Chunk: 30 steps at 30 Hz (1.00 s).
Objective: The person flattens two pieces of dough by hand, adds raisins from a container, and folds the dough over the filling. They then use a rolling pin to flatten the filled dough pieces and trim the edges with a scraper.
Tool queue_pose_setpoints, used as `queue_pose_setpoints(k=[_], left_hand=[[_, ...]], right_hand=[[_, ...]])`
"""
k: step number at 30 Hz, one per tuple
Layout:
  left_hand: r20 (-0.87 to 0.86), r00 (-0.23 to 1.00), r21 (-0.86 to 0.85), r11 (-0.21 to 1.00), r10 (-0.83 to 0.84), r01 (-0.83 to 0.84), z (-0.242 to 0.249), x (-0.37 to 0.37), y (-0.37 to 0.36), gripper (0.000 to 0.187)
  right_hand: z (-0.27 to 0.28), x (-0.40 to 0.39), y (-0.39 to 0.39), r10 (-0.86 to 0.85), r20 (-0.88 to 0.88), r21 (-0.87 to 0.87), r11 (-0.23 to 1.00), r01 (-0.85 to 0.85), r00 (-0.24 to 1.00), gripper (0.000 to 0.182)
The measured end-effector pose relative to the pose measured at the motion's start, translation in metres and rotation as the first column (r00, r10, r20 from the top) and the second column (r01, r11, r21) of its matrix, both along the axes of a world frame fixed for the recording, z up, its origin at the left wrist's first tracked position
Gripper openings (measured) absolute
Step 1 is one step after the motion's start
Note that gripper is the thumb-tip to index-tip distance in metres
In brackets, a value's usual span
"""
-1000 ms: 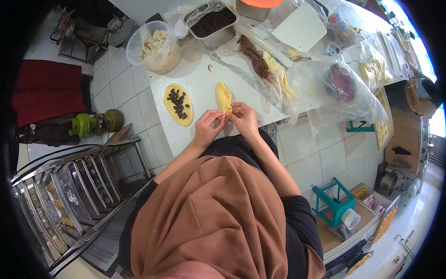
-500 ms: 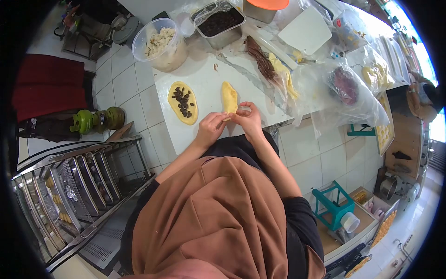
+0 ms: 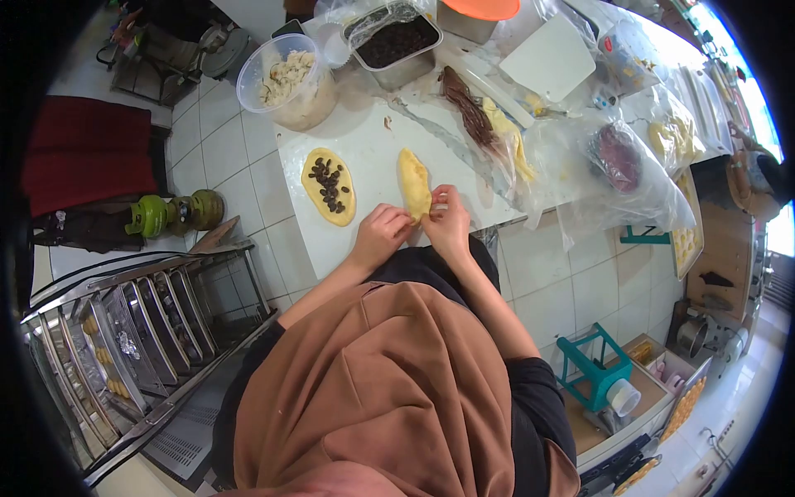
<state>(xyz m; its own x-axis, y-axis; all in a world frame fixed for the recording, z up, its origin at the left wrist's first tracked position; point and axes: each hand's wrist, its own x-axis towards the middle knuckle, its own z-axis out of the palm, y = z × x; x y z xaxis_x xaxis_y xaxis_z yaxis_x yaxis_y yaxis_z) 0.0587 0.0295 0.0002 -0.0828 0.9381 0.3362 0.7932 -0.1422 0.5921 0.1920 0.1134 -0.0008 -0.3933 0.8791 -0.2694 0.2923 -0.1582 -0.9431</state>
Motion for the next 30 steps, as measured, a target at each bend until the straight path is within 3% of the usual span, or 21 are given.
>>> queue_pose_setpoints(k=[1, 2, 4, 8, 11, 14, 16, 20, 23, 25, 26, 29, 30], left_hand=[[-0.073, 0.997, 0.004, 1.000, -0.001, 0.002, 0.004, -0.001, 0.001, 0.015], [-0.116, 0.992, -0.009, 0.999, -0.047, 0.046, 0.004, -0.002, 0.001, 0.017], [-0.199, 0.970, -0.040, 0.990, -0.138, 0.133, 0.003, -0.004, -0.001, 0.022], [-0.190, 0.966, -0.056, 0.984, -0.174, 0.167, -0.009, -0.004, -0.006, 0.033], [-0.236, 0.947, -0.095, 0.975, -0.217, 0.200, -0.010, -0.003, -0.003, 0.037], [-0.143, 0.976, -0.073, 0.985, -0.165, 0.156, 0.001, -0.005, 0.007, 0.038], [-0.034, 0.999, -0.034, 0.999, -0.040, 0.038, 0.007, -0.008, 0.018, 0.038], [-0.162, 0.986, -0.082, 0.996, 0.032, -0.046, 0.004, -0.014, 0.039, 0.036], [-0.204, 0.979, -0.161, 0.985, 0.027, -0.061, 0.005, -0.013, 0.047, 0.037], [-0.215, 0.976, -0.191, 0.979, 0.032, -0.074, 0.004, -0.010, 0.052, 0.035], [-0.185, 0.982, -0.181, 0.981, 0.042, -0.076, 0.003, -0.010, 0.052, 0.034], [-0.055, 0.993, -0.137, 0.984, 0.104, -0.111, -0.002, -0.007, 0.047, 0.032], [0.015, 0.990, -0.115, 0.983, 0.143, -0.140, -0.003, -0.003, 0.045, 0.032]], right_hand=[[0.001, 0.000, -0.002, 0.032, 0.031, 0.102, 0.994, -0.034, 0.999, 0.035], [0.005, 0.003, -0.002, 0.091, 0.169, 0.254, 0.958, -0.133, 0.981, 0.033], [0.015, 0.012, 0.002, 0.127, 0.451, 0.490, 0.792, -0.364, 0.883, 0.031], [0.029, 0.010, 0.016, 0.120, 0.351, 0.577, 0.753, -0.315, 0.929, 0.032], [0.023, 0.014, 0.018, 0.130, 0.652, 0.619, 0.476, -0.624, 0.747, 0.034], [0.019, 0.018, 0.030, 0.139, 0.647, 0.578, 0.553, -0.600, 0.750, 0.037], [0.023, 0.011, 0.034, 0.131, 0.660, 0.609, 0.484, -0.629, 0.740, 0.037], [0.021, 0.005, 0.042, 0.043, 0.721, 0.612, 0.428, -0.665, 0.692, 0.038], [0.029, -0.002, 0.042, 0.064, 0.641, 0.653, 0.478, -0.587, 0.765, 0.040], [0.023, -0.004, 0.043, 0.061, 0.696, 0.618, 0.456, -0.641, 0.715, 0.042], [0.022, -0.006, 0.044, 0.058, 0.722, 0.600, 0.444, -0.666, 0.689, 0.043], [0.030, -0.016, 0.049, 0.163, 0.511, 0.662, 0.551, -0.508, 0.844, 0.041], [0.026, -0.018, 0.050, 0.155, 0.560, 0.646, 0.533, -0.546, 0.814, 0.039]])
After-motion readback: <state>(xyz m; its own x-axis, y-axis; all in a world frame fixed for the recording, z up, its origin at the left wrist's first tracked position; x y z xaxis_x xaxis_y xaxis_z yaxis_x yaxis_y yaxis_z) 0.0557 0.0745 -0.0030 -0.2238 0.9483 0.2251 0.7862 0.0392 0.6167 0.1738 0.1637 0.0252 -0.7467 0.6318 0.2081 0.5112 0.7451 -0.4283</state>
